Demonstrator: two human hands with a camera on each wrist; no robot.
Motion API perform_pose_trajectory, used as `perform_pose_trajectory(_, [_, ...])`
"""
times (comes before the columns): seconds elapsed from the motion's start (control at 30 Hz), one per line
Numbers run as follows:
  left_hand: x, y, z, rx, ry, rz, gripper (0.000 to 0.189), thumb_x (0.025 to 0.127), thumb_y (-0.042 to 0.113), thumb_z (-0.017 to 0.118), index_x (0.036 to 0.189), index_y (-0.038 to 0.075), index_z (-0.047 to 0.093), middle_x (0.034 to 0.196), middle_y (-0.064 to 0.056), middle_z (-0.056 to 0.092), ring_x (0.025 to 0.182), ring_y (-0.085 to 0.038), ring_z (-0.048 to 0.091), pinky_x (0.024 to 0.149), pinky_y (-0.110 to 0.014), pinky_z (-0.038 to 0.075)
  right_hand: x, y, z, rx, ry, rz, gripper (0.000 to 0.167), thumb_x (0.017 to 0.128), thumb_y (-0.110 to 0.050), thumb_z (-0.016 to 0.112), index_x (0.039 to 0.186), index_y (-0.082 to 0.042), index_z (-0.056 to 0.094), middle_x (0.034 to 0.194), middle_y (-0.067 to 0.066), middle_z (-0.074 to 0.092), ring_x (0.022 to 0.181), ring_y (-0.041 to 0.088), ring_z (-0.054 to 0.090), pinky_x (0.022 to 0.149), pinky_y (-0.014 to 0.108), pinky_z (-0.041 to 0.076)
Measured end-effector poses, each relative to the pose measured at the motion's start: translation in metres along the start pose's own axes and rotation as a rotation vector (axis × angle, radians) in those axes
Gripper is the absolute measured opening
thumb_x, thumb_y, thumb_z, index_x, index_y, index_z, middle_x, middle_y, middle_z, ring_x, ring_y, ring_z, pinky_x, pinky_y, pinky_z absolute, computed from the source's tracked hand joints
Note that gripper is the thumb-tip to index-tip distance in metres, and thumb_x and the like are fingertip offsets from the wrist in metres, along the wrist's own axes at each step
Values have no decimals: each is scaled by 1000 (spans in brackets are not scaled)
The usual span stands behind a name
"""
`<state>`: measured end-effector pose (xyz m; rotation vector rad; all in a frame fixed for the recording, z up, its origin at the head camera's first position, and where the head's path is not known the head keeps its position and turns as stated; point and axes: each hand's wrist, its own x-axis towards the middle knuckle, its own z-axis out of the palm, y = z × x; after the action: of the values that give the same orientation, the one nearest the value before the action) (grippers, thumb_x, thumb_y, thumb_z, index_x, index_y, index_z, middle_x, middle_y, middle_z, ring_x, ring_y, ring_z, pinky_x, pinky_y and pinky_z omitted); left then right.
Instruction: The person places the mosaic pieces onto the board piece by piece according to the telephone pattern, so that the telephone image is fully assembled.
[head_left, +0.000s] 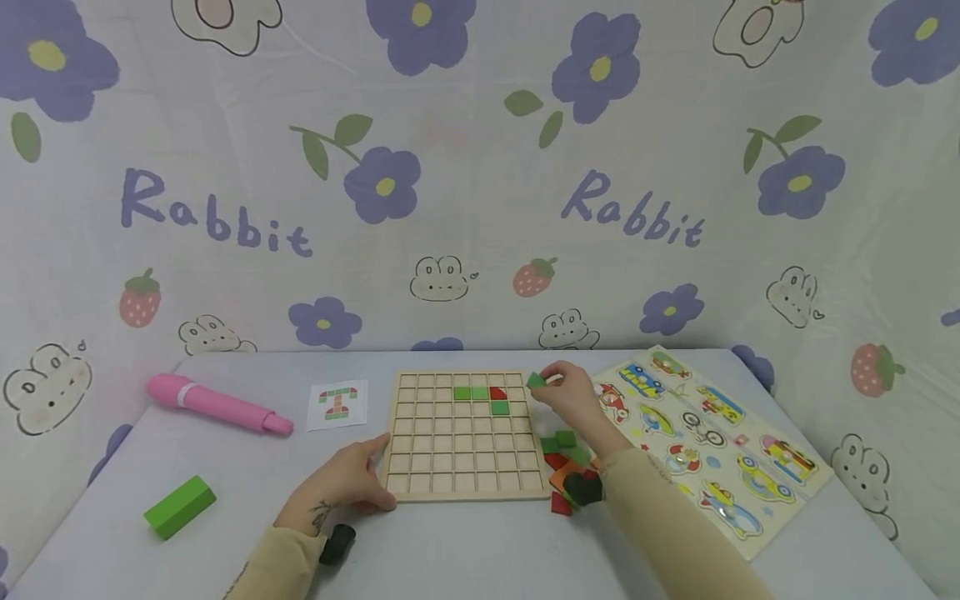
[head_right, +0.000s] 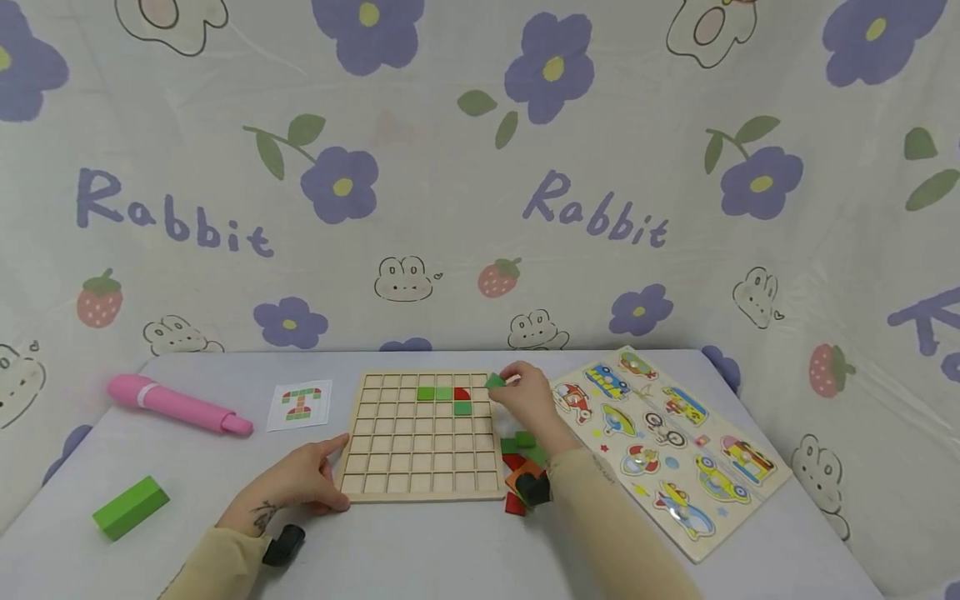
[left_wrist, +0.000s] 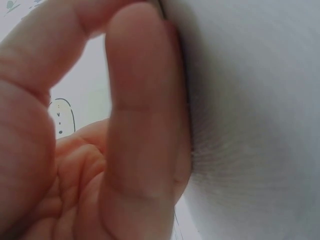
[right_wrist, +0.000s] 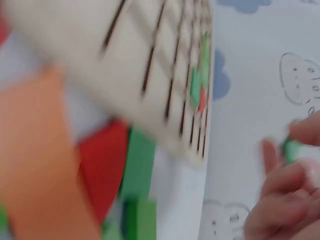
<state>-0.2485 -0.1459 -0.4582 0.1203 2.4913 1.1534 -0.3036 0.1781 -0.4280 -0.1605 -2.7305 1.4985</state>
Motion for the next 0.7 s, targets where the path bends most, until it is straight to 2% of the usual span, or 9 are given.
perform_pose_trajectory(0.13, [1,-1,0,3,1,3,100,58,3,83,144,6,32,67,-7,54,49,-14,53,49,-26,47,1,-12,13,332,-70,-75,25,81,-5,62,105,-3,55,71,-2,54,51,8,38,48,22,32])
perform_pose_trajectory(0.27, [0,-1,0,3,0,9,100,58,3,83,144,5,32,67,-7,54,48,-14,53,49,-26,47,1,-25,29,489,-128,-81,29,82,-1,59,111,-3,54,75,-3,53,49,7,31,45,21,26])
perform_pose_trajectory(0.37, [0,-1,0,5,-1,8,100,58,3,83,144,5,32,67,-7,55,49,-14,53,49,-26,46,4,-32,42,503,-146,-81,31,82,-1,60,113,-2,55,77,-3,54,48,6,32,45,22,26])
perform_pose_trajectory(0.5, [-1,-1,0,3,-2,-1,100,58,3,84,144,5,32,68,-8,55,49,-15,54,49,-27,46,9,-37,59,433,-142,-79,32,81,-3,63,113,-4,60,79,-2,56,52,7,39,48,24,34])
perform_pose_trajectory(0.6, [-2,-1,-1,-1,-1,-8,100,58,3,84,144,6,32,68,-8,54,50,-15,53,49,-27,47,11,-40,69,363,-135,-83,32,80,-4,65,112,-4,62,82,1,57,63,9,48,59,30,45])
perform_pose_trajectory(0.7, [-1,-1,0,-3,1,-7,100,58,3,84,144,6,32,67,-7,54,49,-14,53,49,-27,47,14,-42,77,312,-142,-91,31,80,-4,67,111,-3,64,83,4,57,73,12,52,73,38,49])
